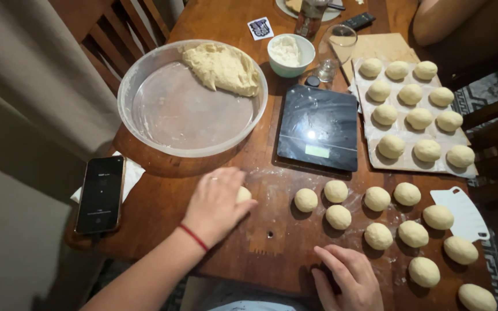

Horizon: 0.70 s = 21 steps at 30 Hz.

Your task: Portioning and shaping bread dough into uniform balls using a digital scale for precision.

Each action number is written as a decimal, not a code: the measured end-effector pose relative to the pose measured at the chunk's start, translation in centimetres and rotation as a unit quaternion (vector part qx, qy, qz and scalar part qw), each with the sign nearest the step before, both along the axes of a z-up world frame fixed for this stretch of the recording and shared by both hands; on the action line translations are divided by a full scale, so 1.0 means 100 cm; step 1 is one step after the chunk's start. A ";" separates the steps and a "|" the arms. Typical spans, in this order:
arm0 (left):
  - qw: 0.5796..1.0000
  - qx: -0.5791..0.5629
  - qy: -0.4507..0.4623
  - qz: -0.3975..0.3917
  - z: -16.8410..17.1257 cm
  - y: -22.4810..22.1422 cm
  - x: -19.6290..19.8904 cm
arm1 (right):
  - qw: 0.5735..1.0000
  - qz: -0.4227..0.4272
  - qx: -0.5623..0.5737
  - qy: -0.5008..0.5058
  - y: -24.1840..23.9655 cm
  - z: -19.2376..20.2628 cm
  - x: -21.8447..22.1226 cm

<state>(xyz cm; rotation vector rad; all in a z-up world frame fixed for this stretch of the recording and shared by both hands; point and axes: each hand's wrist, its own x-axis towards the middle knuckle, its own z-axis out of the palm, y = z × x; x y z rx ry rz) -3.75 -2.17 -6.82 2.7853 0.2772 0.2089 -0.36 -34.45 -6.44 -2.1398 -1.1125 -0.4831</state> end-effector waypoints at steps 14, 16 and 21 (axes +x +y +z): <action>0.969 -0.093 -0.095 -0.206 -0.004 -0.044 0.003 | 0.998 -0.045 0.010 -0.038 0.003 -0.018 -0.004; 0.983 -0.084 -0.033 -0.161 0.001 -0.034 0.017 | 0.998 -0.053 0.012 -0.038 0.003 -0.015 -0.006; 0.992 -0.002 -0.126 -0.003 -0.011 -0.008 0.004 | 0.999 -0.039 0.021 -0.013 -0.003 -0.026 -0.002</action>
